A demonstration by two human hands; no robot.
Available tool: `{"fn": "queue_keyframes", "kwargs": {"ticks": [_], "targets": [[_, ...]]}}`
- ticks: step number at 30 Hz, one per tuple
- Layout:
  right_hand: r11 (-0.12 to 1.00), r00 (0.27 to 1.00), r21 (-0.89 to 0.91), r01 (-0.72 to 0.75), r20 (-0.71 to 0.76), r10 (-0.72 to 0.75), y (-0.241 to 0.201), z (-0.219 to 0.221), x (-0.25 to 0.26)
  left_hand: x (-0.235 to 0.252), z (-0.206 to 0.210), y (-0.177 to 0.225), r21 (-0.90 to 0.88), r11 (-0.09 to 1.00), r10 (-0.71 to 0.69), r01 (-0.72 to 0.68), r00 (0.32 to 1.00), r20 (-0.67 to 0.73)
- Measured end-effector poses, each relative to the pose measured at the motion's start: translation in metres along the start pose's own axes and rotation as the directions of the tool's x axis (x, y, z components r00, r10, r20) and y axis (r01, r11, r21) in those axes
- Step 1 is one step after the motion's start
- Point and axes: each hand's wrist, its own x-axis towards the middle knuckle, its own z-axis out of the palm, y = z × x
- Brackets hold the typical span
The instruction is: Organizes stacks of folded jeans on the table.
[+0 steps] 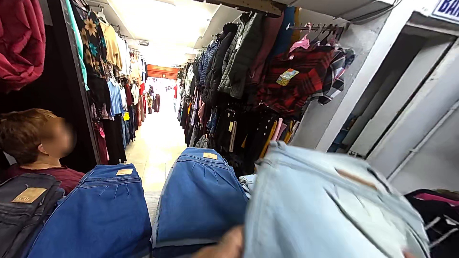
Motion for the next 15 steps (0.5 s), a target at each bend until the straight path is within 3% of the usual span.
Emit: {"fn": "queue_keyframes", "kwargs": {"ticks": [2,4,6,8,10,13,15], "targets": [[0.997,0.993,-0.031,-0.065,-0.105,0.061,0.0,-0.006,0.036,-0.014,-0.014,0.006,0.067,0.997,0.055,-0.048,0.993,-0.105],[0.989,0.987,0.005,-0.15,-0.062,0.15,0.007,0.01,0.073,-0.025,-0.026,0.013,0.169,0.986,0.062,-0.018,0.965,-0.254],[0.984,0.987,0.084,-0.159,0.038,0.156,0.017,0.044,0.107,-0.031,-0.036,0.017,0.206,0.971,-0.013,0.118,0.893,-0.451],[0.971,0.974,0.117,-0.21,0.116,0.197,0.036,0.077,0.132,-0.032,-0.054,0.011,0.205,0.943,-0.107,0.262,0.823,-0.557],[0.935,0.927,0.058,-0.351,0.166,0.338,0.064,0.1,0.141,-0.034,-0.076,-0.006,0.189,0.897,-0.234,0.4,0.791,-0.566],[0.822,0.789,-0.093,-0.562,0.235,0.567,0.113,0.114,0.129,-0.033,-0.095,-0.029,0.158,0.766,-0.464,0.623,0.706,-0.534],[0.787,0.754,-0.119,-0.605,0.232,0.615,0.13,0.111,0.125,-0.029,-0.097,-0.036,0.115,0.746,-0.511,0.655,0.676,-0.531]]}}
